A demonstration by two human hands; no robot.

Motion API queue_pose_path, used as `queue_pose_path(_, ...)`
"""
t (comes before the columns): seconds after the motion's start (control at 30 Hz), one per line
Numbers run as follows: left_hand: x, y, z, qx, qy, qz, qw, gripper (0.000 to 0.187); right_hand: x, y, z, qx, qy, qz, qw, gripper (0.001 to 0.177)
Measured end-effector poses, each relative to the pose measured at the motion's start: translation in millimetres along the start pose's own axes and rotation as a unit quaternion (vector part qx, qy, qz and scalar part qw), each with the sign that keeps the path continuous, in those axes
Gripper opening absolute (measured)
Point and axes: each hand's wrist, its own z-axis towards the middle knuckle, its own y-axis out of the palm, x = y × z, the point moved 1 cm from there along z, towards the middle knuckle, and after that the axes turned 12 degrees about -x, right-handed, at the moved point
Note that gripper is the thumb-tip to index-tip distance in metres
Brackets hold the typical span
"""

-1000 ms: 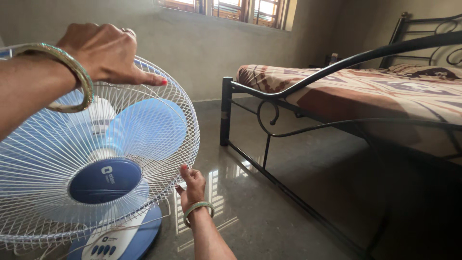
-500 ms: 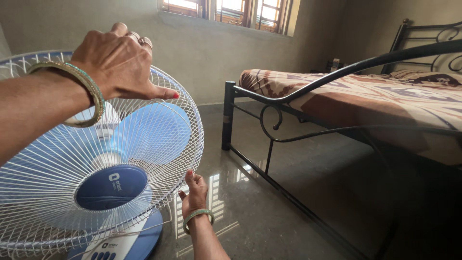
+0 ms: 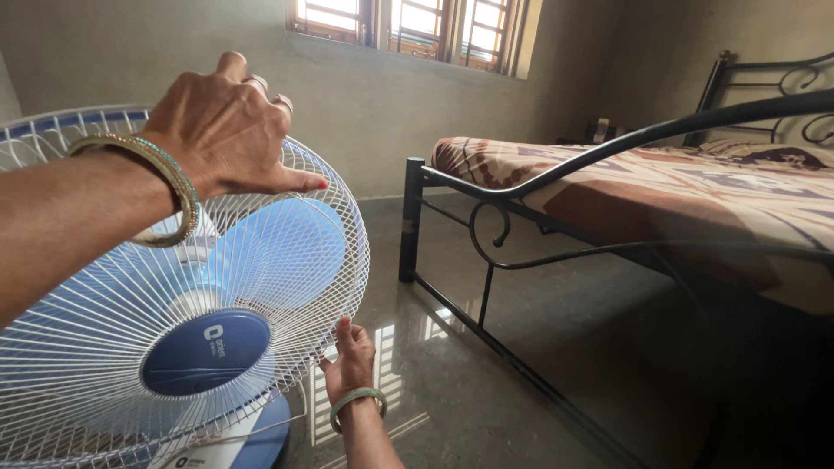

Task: The person reassembles a blue electric fan by hand. They place the front wire grille over the fan blades and repeatedly adjust its position to align and secure it to the base.

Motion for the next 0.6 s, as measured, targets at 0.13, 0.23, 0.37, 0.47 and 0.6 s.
queue_pose_path(0.13, 4, -1, 1, 0.019, 0.012, -0.005, 1.000, 0.106, -4, 1, -3, -0.013, 0.001, 0.020, 1.000, 0.048)
queue_pose_path(0.23, 5, -2, 0, 0.030, 0.018, -0.009, 0.999, 0.106, -8, 6, -5, -0.007, 0.008, 0.015, 1.000, 0.050)
queue_pose_path(0.37, 5, -5, -2, 0.011, 0.025, -0.005, 1.000, 0.100, -13, 12, -7, 0.010, 0.009, 0.019, 1.000, 0.051)
queue_pose_path(0.47, 5, -5, -6, -0.051, 0.038, 0.009, 0.998, 0.100, -12, 13, -8, 0.015, 0.009, 0.020, 1.000, 0.052)
queue_pose_path(0.6, 7, -8, -6, -0.086, 0.041, 0.032, 0.995, 0.100, -13, 13, -8, -0.008, 0.001, 0.035, 0.999, 0.058)
